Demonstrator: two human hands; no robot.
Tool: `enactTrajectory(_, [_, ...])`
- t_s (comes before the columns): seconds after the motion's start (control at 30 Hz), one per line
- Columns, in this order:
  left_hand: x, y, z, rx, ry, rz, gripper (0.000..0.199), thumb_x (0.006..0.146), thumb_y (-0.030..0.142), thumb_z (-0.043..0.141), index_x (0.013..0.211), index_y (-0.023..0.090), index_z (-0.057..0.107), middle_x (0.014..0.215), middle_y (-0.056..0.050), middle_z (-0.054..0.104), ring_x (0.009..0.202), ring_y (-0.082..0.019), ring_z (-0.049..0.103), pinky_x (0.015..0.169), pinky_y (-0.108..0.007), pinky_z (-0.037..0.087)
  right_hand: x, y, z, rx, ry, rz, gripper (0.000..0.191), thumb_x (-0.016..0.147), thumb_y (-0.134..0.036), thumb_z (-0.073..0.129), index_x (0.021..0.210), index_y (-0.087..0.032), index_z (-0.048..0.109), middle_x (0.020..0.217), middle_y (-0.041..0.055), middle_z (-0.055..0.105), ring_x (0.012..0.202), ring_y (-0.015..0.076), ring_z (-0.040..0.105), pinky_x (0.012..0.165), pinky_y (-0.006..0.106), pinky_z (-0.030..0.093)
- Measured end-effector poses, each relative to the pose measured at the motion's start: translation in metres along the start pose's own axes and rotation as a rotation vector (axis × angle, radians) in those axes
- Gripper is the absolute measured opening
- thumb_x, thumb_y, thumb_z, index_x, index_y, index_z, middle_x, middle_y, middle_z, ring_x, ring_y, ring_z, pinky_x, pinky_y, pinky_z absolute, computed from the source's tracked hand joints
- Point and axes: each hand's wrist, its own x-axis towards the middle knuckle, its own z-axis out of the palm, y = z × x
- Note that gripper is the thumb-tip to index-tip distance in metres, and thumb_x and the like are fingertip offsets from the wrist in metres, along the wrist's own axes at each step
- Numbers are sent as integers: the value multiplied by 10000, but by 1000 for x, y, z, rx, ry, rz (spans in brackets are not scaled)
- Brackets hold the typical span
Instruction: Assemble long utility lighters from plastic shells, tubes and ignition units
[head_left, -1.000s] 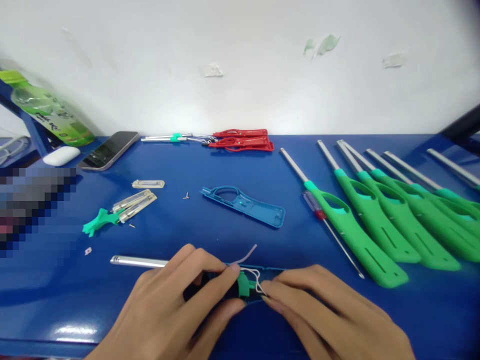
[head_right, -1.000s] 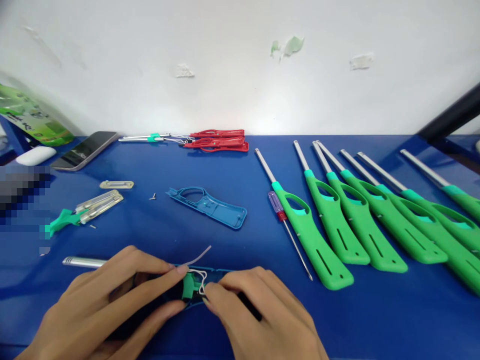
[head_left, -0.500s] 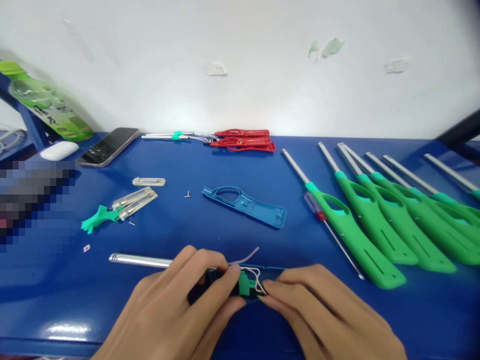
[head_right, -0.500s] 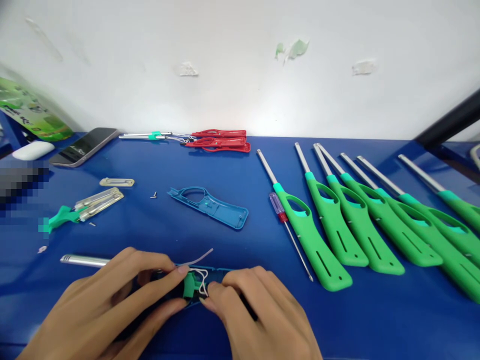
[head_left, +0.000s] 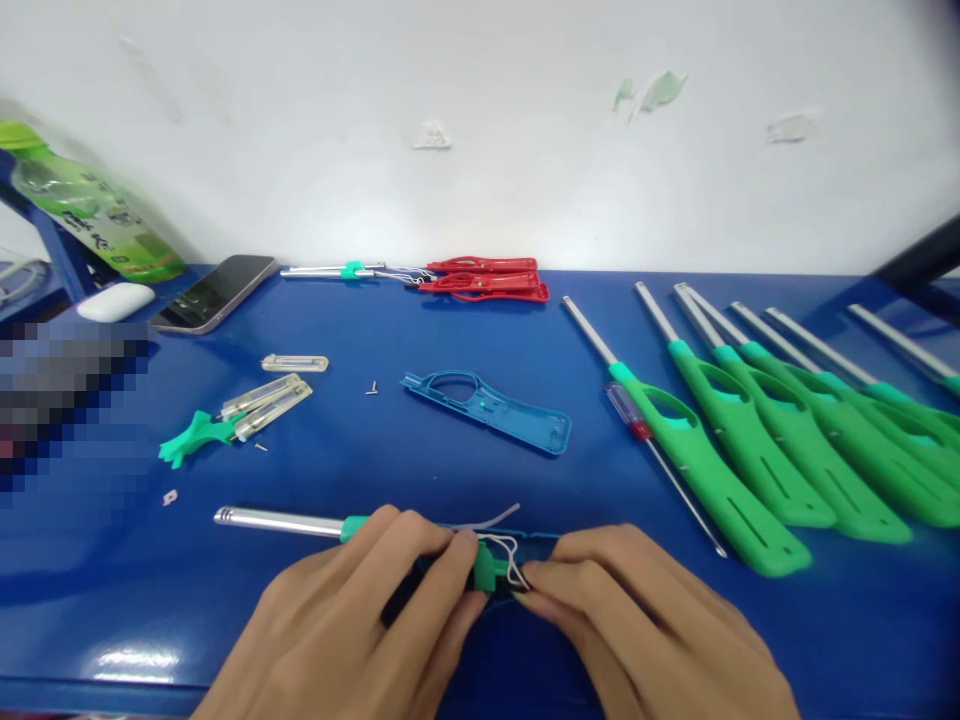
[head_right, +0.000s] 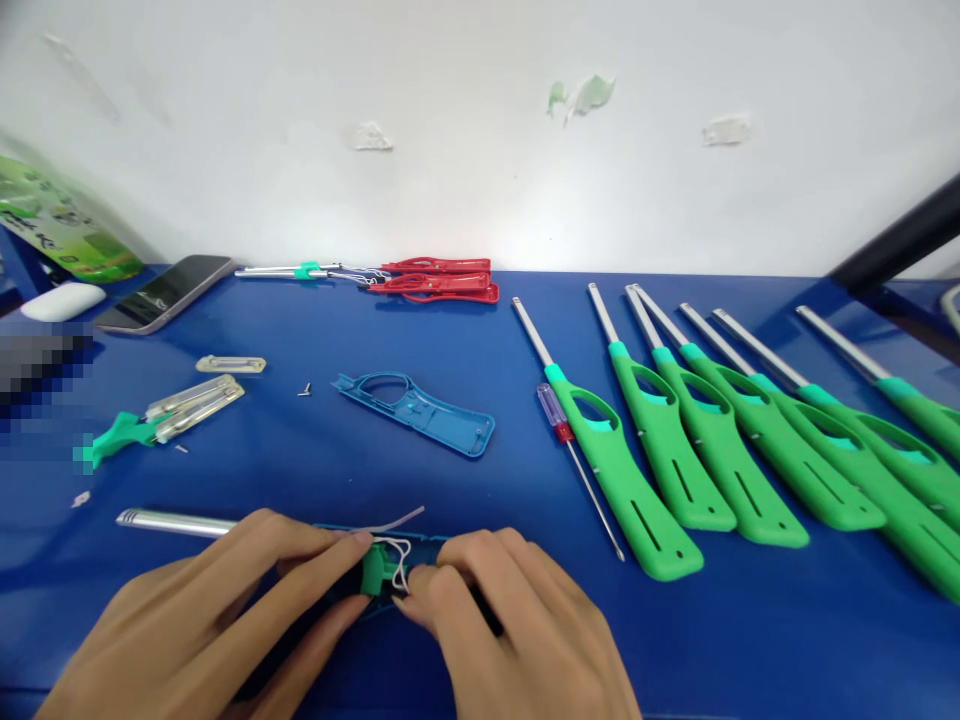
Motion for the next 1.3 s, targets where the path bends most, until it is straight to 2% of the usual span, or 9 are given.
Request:
enactTrajectory(0.13, [-2,2,3,17,6,-13,360,1087,158,548,1438,193,622,1208,-50,714,1103,-219,689,973,-392,567,-1,2,0,11,-11,5,212,1109,-210,506,975,-259,664,872,-43,708,708,97,685,701,203,551])
enactTrajectory(0.3, [-9,2,2,110,32,10,362,1087,173,538,1426,252,636,1280,-50,727,1128,-233,719,1007,-396,595,-2,3,2,11,-38,6,210,1106,-221,517,953,-247,660,847,-31,697,700,107,685,692,202,557])
enactTrajectory(0.47, [2,4,-8,113,39,13,316,1066,159,562,1354,237,667,1178,-44,752,1006,-200,757,955,-341,627,1,0,2,55,-76,66,230,1111,-264,516,921,-232,642,797,-19,670,680,125,667,657,227,541])
enactTrajectory(0.6, [12,5,-11,75,84,-5,265,1060,155,567,1286,220,689,1106,-39,755,927,-185,764,876,-310,637,2,-5,1,80,-44,128,301,1124,-345,486,868,-242,606,760,-28,644,636,129,623,610,245,507])
enactTrajectory(0.83, [11,5,-6,74,110,-15,266,1070,163,565,1313,191,670,1130,-53,749,968,-197,753,861,-309,612,2,-3,-2,89,-55,94,245,1112,-311,519,895,-249,613,777,-39,648,653,121,622,655,231,528])
enactTrajectory(1.0, [5,3,-2,19,27,-30,283,1091,193,554,1360,209,642,1111,-54,712,927,-193,717,798,-331,584,1,-1,-2,57,-66,68,223,1094,-208,528,912,-243,653,870,-23,686,720,111,654,680,205,553])
enactTrajectory(1.1, [2,2,0,-35,-30,-36,311,1097,179,540,1398,195,616,1116,-63,690,931,-202,692,784,-364,569,1,-2,-2,37,-36,48,233,1083,-166,525,925,-239,681,857,-20,685,708,101,656,658,195,550])
enactTrajectory(1.2, [1,1,1,-68,-44,-34,319,1104,156,513,1407,192,604,1149,-68,683,991,-214,683,827,-382,576,2,-4,-3,-18,-26,30,242,1072,-153,527,906,-243,678,827,-26,681,681,99,656,634,198,545])
enactTrajectory(1.3, [2,1,2,-99,-51,-49,302,1107,166,507,1389,200,609,1125,-70,677,948,-210,685,761,-360,589,4,-6,-4,-52,-48,28,247,1059,-131,527,902,-249,678,825,-30,682,684,101,661,630,202,543])
